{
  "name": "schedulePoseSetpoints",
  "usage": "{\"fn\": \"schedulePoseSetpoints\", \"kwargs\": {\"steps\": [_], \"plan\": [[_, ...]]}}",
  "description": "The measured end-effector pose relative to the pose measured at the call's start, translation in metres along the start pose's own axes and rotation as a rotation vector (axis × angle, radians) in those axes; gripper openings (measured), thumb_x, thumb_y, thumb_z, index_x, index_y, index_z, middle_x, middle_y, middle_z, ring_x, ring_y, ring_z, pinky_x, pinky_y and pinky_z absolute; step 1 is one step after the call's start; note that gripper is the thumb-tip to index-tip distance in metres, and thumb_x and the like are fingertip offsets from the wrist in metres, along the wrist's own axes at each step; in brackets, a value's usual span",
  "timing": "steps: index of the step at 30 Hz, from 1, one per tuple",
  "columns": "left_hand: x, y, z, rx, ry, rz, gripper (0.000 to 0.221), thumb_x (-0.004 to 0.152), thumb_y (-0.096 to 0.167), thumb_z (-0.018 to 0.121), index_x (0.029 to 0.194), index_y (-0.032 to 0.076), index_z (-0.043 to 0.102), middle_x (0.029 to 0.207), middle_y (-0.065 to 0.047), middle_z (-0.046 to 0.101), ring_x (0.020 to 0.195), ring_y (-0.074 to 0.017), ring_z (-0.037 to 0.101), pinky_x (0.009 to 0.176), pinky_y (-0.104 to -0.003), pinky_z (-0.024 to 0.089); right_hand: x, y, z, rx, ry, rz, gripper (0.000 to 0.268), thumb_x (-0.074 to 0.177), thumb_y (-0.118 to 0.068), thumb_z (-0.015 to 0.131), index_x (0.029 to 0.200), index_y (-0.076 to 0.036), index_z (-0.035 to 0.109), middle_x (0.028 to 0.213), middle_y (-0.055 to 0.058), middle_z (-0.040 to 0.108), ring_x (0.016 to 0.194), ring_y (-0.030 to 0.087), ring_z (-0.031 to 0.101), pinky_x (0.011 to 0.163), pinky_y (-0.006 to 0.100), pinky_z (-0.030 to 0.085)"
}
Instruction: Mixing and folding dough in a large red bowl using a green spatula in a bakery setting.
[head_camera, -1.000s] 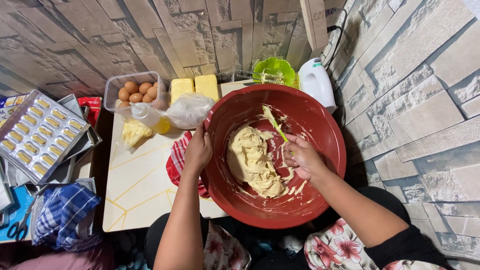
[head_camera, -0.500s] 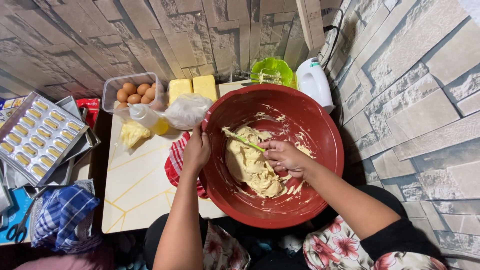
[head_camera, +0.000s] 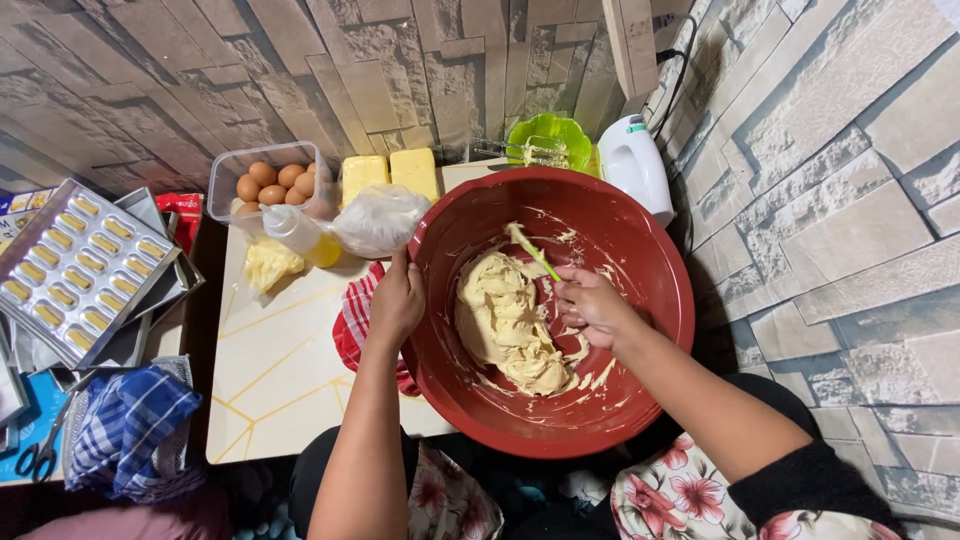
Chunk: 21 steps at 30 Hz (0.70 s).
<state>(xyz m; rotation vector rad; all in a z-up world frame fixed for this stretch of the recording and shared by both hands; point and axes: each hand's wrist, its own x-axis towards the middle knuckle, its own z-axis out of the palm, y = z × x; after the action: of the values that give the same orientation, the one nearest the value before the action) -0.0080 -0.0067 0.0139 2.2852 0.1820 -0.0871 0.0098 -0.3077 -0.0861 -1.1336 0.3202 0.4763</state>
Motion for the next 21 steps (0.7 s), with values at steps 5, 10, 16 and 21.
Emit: {"fn": "schedulePoseSetpoints", "kwargs": {"steps": [5, 10, 16, 21], "plan": [[0.009, -0.013, 0.007, 0.009, 0.009, 0.009, 0.052, 0.102, 0.023, 0.032, 0.15, 0.006, 0.041, 0.131, -0.036, 0.06, 0.12, -0.0575, 0.056, 0.102, -0.064, 0.043, -0.004, -0.03, 0.019, -0.171, -0.19, 0.035, 0.053, 0.096, 0.002, 0.056, 0.146, 0.008, 0.04, 0.081, 0.002, 0.042, 0.052, 0.003, 0.039, 0.035, 0.011, 0.028], [0.01, -0.013, 0.008, 0.008, 0.01, -0.022, 0.05, 0.102, 0.023, 0.032, 0.148, 0.007, 0.043, 0.129, -0.035, 0.061, 0.12, -0.0573, 0.056, 0.102, -0.064, 0.043, -0.025, -0.04, 0.021, -0.355, -0.391, 0.085, 0.048, 0.095, 0.001, 0.057, 0.142, 0.009, 0.046, 0.075, 0.003, 0.047, 0.05, 0.003, 0.042, 0.033, 0.012, 0.029], [0.017, -0.029, 0.014, -0.014, 0.025, -0.074, 0.049, 0.102, 0.027, 0.032, 0.149, 0.014, 0.043, 0.13, -0.03, 0.063, 0.121, -0.0533, 0.058, 0.102, -0.061, 0.044, -0.053, -0.072, 0.023, -0.468, -0.443, 0.049, 0.048, 0.097, 0.0, 0.057, 0.141, 0.013, 0.046, 0.072, 0.002, 0.049, 0.051, 0.004, 0.047, 0.032, 0.013, 0.035], [0.016, -0.034, 0.015, -0.081, 0.181, -0.142, 0.04, 0.102, 0.027, 0.033, 0.135, 0.017, 0.052, 0.112, -0.032, 0.068, 0.112, -0.0547, 0.062, 0.098, -0.061, 0.045, -0.001, -0.073, -0.002, -0.504, -0.424, 0.01, 0.048, 0.099, -0.002, 0.055, 0.145, 0.007, 0.047, 0.073, 0.005, 0.055, 0.049, 0.008, 0.048, 0.033, 0.019, 0.039]]}}
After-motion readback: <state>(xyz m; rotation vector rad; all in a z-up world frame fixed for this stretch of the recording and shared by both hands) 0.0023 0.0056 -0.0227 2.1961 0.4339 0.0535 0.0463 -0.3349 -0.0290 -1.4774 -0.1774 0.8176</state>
